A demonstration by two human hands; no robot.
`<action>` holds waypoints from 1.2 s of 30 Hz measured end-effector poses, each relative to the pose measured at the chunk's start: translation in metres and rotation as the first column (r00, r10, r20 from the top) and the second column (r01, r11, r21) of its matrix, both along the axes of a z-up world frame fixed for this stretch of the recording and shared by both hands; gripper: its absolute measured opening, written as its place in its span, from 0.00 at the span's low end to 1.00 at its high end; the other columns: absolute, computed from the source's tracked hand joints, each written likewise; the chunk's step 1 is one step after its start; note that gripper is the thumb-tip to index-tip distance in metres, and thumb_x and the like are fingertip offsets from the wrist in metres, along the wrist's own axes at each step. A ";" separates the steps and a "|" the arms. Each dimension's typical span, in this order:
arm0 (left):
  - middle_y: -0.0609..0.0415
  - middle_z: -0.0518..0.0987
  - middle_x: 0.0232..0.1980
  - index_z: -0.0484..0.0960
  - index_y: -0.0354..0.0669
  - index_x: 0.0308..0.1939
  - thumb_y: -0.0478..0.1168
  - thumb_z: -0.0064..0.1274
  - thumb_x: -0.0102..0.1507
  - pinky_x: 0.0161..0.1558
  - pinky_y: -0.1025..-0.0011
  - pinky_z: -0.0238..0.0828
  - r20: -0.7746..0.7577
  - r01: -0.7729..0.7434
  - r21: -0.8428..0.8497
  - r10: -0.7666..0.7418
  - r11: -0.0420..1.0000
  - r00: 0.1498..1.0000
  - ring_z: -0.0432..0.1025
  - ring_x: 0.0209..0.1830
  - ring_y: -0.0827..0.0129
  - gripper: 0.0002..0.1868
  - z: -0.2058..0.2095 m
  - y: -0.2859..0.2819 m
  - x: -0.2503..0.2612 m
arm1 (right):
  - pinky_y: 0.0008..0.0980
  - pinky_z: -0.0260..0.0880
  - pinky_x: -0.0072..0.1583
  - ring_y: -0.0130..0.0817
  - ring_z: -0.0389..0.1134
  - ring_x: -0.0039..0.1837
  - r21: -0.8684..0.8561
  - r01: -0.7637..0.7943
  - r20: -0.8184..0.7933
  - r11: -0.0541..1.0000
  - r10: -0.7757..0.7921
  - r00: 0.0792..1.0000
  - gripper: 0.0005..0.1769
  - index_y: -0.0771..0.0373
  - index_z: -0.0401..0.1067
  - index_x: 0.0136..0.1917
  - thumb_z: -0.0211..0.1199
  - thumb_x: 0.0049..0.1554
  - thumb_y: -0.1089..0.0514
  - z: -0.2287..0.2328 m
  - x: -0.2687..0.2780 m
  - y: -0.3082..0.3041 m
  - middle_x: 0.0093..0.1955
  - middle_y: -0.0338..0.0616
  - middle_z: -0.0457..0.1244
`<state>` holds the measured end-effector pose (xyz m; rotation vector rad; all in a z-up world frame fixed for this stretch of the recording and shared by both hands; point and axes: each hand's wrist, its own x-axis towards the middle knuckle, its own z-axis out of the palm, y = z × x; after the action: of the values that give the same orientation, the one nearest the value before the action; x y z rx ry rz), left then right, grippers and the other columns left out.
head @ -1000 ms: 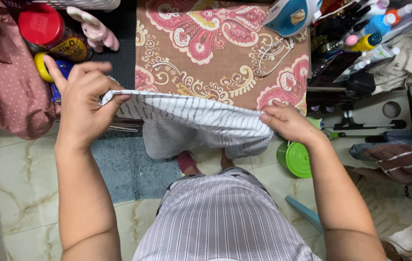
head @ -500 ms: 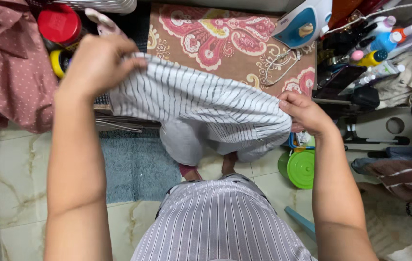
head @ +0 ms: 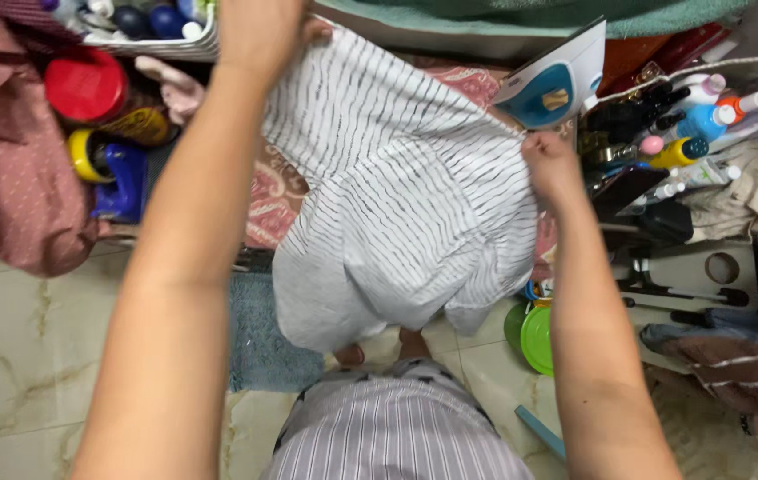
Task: The person irons a striped shirt on a patterned ironing board. They repeatedly smooth the fabric, reposition the shirt, and use a handheld iron to press different sections, including the sleeves and body, before folding the garment.
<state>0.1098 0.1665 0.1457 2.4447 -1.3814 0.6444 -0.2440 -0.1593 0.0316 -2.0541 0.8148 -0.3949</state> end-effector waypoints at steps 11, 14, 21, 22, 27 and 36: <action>0.34 0.75 0.68 0.75 0.38 0.66 0.56 0.48 0.72 0.71 0.48 0.63 -0.689 -0.422 0.442 0.601 0.791 0.404 0.69 0.70 0.42 0.28 -0.162 0.007 -0.077 | 0.52 0.67 0.55 0.61 0.69 0.55 -0.322 0.018 -0.453 0.947 -0.170 0.875 0.16 0.59 0.77 0.52 0.58 0.61 0.48 -0.042 0.012 -0.010 0.51 0.59 0.70; 0.33 0.76 0.57 0.75 0.31 0.54 0.59 0.55 0.62 0.53 0.45 0.65 -0.673 -0.487 0.414 0.619 0.769 0.405 0.72 0.56 0.41 0.32 -0.195 0.028 -0.118 | 0.52 0.67 0.58 0.62 0.69 0.56 -0.345 -0.050 -0.436 0.937 -0.112 0.893 0.18 0.63 0.76 0.54 0.58 0.64 0.46 -0.036 0.009 -0.007 0.50 0.63 0.69; 0.38 0.82 0.50 0.79 0.34 0.50 0.56 0.52 0.67 0.56 0.57 0.71 -0.903 -0.542 0.186 0.360 0.820 0.235 0.77 0.53 0.45 0.25 -0.261 0.019 -0.120 | 0.45 0.68 0.53 0.53 0.71 0.50 -0.103 -0.057 -0.433 0.993 0.006 0.901 0.22 0.65 0.75 0.52 0.63 0.61 0.43 -0.016 -0.003 0.006 0.45 0.60 0.69; 0.37 0.81 0.50 0.77 0.34 0.51 0.57 0.57 0.66 0.55 0.58 0.71 -0.920 -0.547 0.141 0.313 0.825 0.234 0.76 0.53 0.47 0.27 -0.268 0.013 -0.119 | 0.44 0.68 0.52 0.50 0.71 0.48 -0.065 -0.040 -0.442 0.997 0.007 0.897 0.21 0.65 0.75 0.51 0.63 0.61 0.44 -0.015 -0.006 0.009 0.43 0.58 0.69; 0.43 0.78 0.50 0.75 0.35 0.53 0.43 0.57 0.65 0.53 0.64 0.70 -0.982 -0.681 -0.102 0.038 0.726 0.188 0.73 0.51 0.56 0.18 -0.272 0.000 -0.115 | 0.34 0.67 0.47 0.32 0.67 0.42 0.117 0.072 -0.370 0.990 -0.024 0.929 0.15 0.66 0.74 0.50 0.63 0.62 0.50 -0.019 -0.016 0.011 0.41 0.47 0.69; 0.45 0.77 0.61 0.75 0.32 0.59 0.28 0.39 0.71 0.69 0.67 0.63 -0.687 -0.329 -0.588 -0.241 0.739 0.686 0.71 0.64 0.62 0.14 -0.098 0.070 -0.121 | 0.27 0.62 0.45 0.23 0.61 0.44 0.461 0.044 -0.121 0.886 0.014 0.993 0.08 0.64 0.72 0.55 0.62 0.64 0.58 0.027 -0.053 0.032 0.45 0.36 0.64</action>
<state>-0.0117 0.2369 0.0478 1.7745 -0.5765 0.0678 -0.2973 -0.1275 0.0591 -1.6321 0.8996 -0.0680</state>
